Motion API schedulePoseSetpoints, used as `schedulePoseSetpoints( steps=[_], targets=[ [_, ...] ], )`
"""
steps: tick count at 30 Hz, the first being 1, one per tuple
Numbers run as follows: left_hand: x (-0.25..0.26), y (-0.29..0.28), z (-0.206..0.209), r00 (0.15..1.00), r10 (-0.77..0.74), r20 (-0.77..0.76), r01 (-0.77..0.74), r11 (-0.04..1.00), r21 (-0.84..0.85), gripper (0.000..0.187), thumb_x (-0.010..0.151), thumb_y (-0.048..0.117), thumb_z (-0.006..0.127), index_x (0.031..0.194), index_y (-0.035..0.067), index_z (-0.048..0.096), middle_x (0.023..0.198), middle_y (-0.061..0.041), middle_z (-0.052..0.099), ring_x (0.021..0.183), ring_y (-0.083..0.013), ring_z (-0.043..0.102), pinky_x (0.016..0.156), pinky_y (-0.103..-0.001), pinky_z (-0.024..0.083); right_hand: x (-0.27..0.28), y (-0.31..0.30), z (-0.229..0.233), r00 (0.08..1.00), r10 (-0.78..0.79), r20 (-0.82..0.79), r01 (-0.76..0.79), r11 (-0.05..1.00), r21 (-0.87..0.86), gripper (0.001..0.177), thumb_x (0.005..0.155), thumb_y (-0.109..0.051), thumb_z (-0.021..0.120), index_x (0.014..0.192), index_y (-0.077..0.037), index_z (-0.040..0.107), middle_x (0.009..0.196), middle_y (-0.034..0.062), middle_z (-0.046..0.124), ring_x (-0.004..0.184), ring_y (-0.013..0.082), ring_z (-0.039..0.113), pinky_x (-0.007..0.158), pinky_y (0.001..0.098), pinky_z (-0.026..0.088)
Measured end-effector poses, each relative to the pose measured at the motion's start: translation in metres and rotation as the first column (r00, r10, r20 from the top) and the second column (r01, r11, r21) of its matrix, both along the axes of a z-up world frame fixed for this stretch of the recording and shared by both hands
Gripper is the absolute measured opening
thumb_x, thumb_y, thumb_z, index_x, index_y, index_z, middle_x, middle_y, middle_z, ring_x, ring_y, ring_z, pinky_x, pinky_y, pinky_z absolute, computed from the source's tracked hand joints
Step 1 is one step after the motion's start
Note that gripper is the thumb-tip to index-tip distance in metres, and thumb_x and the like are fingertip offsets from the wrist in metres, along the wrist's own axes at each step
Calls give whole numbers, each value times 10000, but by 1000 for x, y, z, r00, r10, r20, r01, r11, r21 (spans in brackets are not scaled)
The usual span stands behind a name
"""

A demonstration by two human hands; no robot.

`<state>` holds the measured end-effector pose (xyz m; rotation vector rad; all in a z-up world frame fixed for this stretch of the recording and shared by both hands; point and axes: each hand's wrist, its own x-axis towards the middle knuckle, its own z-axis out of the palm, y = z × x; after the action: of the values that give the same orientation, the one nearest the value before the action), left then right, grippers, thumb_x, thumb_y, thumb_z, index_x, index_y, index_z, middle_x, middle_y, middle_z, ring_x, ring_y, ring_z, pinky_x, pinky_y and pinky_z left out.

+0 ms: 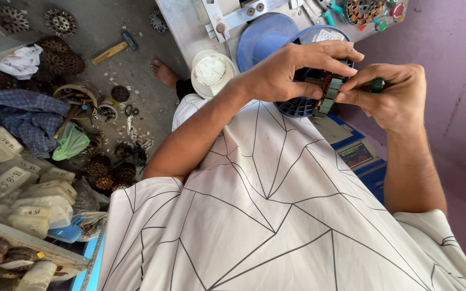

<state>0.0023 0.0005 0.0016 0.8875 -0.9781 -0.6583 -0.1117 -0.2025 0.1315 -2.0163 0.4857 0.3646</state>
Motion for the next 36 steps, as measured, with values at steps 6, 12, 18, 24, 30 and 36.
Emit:
schedulePoseSetpoints(
  steps=[6,12,18,24,30,36],
  targets=[
    [-4,-2,1,999,37,15,-38,998,57,600,848,-18,869,1384,180,683,1567,-22,556,1555,-270,438,1361,-428,379,-5,0,-3,999,34,23,-32,995,-96,191,873,28,901,933,13,720,735,70,694,486,43,543,410,171,372],
    [-5,1,3,998,45,40,-47,997,55,629,851,-51,850,1408,186,680,1587,-23,549,1572,-265,433,1380,-446,361,-12,7,0,997,46,65,-44,998,-36,210,882,75,828,995,40,655,915,75,709,765,43,635,657,162,506],
    [-4,1,1,995,43,88,-45,999,17,703,763,-18,910,1397,167,667,1574,-47,532,1544,-286,424,1358,-461,322,-14,20,4,997,27,79,-22,998,-56,207,883,72,775,1026,34,629,981,80,711,870,75,695,779,191,578],
    [-5,-1,1,997,51,53,-51,999,6,719,784,7,953,1407,201,652,1592,-10,531,1559,-257,446,1370,-431,385,5,16,15,998,53,21,-52,997,-54,246,804,49,815,994,12,663,926,70,717,790,52,668,716,178,550],
    [-9,-4,-7,990,78,114,-81,997,18,735,787,26,971,1426,195,648,1603,-11,514,1563,-272,423,1364,-433,370,15,18,16,999,52,-8,-52,992,-118,204,847,32,878,926,34,690,792,92,688,536,90,558,456,206,406],
    [-7,-5,-9,991,82,105,-81,997,-6,727,831,-9,951,1460,190,646,1631,-22,501,1532,-249,426,1349,-404,352,6,15,21,982,188,4,-182,956,-232,200,887,57,862,967,68,679,898,126,715,746,112,667,648,220,532]
  ],
)
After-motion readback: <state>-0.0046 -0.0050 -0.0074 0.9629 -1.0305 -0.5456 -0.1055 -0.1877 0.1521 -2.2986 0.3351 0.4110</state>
